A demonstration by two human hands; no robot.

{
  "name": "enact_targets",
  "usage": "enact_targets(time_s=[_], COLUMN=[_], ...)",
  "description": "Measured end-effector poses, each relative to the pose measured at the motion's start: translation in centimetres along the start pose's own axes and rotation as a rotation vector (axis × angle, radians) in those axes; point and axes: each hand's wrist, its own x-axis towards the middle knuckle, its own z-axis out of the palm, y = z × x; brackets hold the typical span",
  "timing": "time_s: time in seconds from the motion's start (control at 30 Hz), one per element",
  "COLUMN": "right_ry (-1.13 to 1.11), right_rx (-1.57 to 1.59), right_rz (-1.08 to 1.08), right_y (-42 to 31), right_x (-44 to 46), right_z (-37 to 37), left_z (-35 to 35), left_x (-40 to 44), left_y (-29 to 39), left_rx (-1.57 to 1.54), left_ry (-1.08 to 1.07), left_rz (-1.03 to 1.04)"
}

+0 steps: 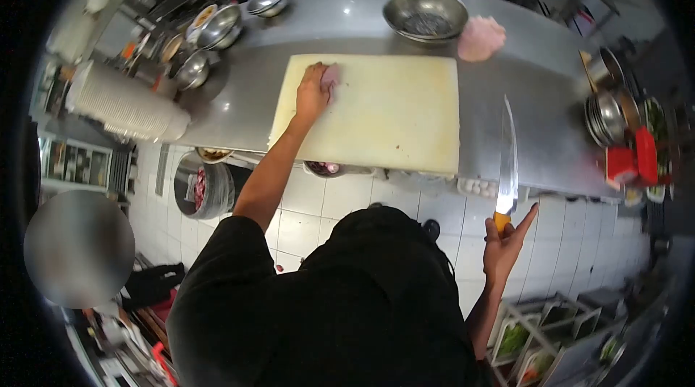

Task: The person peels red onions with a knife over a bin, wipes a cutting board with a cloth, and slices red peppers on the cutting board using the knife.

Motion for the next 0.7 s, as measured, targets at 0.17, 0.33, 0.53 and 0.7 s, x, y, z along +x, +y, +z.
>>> enact_targets(time_s=[0.17,0.33,0.53,0.7], right_ry=[0.08,0.064,0.032,0.038], right_rx=[0.033,0.024,0.023,-0.177], right_rz=[0.072,0.053,-0.028,-0.124], right_y=[0.9,-1.2,-1.5,1.3], right_x=[-2.0,-0.6,4.3,8.3], right_z=[0.8,1.6,0.9,-1.1], left_z=[4.8,2.8,-6.4,-12.3], left_x=[-6.4,-10.6,-11.6,-5.9], left_y=[12.9,16.8,6.4,-2.3], left_rx=[-0.377,-0.527,-0.142,0.289], left_ry=[-0.182,-0.385,-0.46,-0.248], left_rz=[0.199,0.252,0.259,0.033])
